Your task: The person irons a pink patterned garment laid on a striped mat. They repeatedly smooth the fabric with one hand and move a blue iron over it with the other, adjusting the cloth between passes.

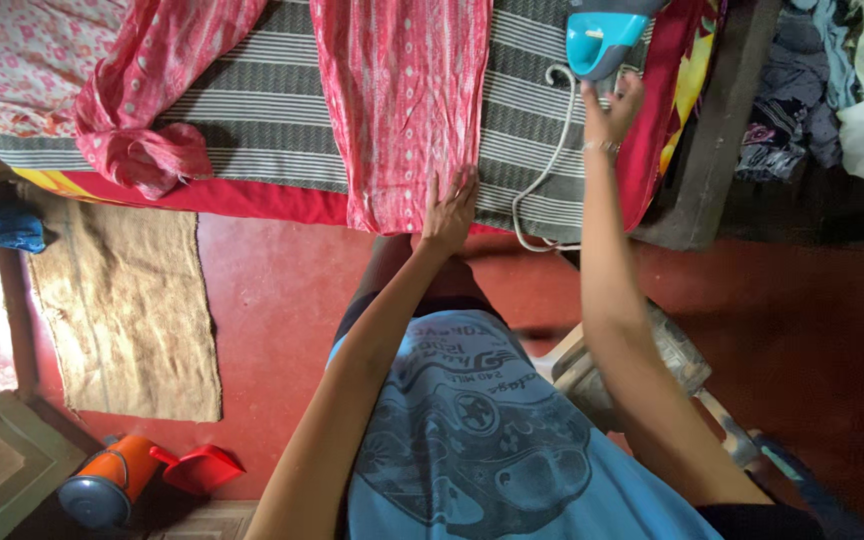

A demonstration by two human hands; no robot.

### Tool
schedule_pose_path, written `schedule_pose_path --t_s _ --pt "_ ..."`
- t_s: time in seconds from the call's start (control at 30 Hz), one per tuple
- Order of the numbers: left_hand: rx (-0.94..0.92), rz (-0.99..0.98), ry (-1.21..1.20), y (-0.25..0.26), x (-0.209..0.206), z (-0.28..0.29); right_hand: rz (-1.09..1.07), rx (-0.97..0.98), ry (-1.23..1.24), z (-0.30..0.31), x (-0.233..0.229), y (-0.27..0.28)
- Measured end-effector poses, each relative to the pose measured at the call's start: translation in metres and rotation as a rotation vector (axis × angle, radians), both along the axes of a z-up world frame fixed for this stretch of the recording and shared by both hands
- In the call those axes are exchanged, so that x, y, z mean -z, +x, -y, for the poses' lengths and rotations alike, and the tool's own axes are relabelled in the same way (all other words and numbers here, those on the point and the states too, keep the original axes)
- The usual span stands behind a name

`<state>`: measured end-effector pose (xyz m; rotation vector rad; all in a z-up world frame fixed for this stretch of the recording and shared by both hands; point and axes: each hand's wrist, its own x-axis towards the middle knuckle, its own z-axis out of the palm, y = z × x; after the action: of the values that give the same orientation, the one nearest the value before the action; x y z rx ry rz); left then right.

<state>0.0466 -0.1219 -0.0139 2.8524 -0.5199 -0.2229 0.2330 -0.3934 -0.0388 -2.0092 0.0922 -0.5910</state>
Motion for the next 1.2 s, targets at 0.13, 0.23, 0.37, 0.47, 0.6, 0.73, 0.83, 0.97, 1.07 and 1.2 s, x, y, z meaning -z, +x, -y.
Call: schedule_pose_path --t_s 0.13,0.23,0.37,0.47,0.6,0.73,0.83,0.97,1.07,1.2 --pt "0.046 -0.02 -0.139 0.013 0.005 -0.011 -0.169 -0.205 0.308 0.014 0.027 0.045" --pt "0.058 -0.036 -0.24 0.033 0.01 -0.022 -0.127 -0.246 0.362 0.004 0.017 0.047" --pt "-0.073 -0.095 -0.328 0.073 0.001 -0.016 -0.114 -0.155 0.472 -0.029 -0.042 0.012" --pt "-0.267 -0.151 -0.433 0.111 0.0 -0.005 -0.184 -0.123 0.476 -0.051 -0.088 -0.031" --pt "-0.249 -0.18 -0.438 0.129 0.021 0.001 -0.341 -0.109 0.566 -0.076 -0.124 -0.097" --pt "-0.139 -0.115 -0.526 0.148 0.036 -0.008 -0.577 -0.007 0.521 -0.088 -0.127 -0.132" --pt "-0.286 -0.213 -0.63 0.157 0.033 -0.028 -0.606 -0.15 0.696 -0.093 -0.113 -0.144" --pt "-0.351 0.227 -0.473 0.17 0.023 -0.064 -0.775 -0.172 0.524 -0.112 -0.102 -0.144" --pt "-0.558 0.252 -0.375 0.145 0.004 -0.099 -0.878 -0.207 0.363 -0.13 -0.1 -0.135" --pt "-0.715 0.226 -0.274 0.112 -0.021 -0.13 -0.997 -0.223 0.287 -0.143 -0.094 -0.124"
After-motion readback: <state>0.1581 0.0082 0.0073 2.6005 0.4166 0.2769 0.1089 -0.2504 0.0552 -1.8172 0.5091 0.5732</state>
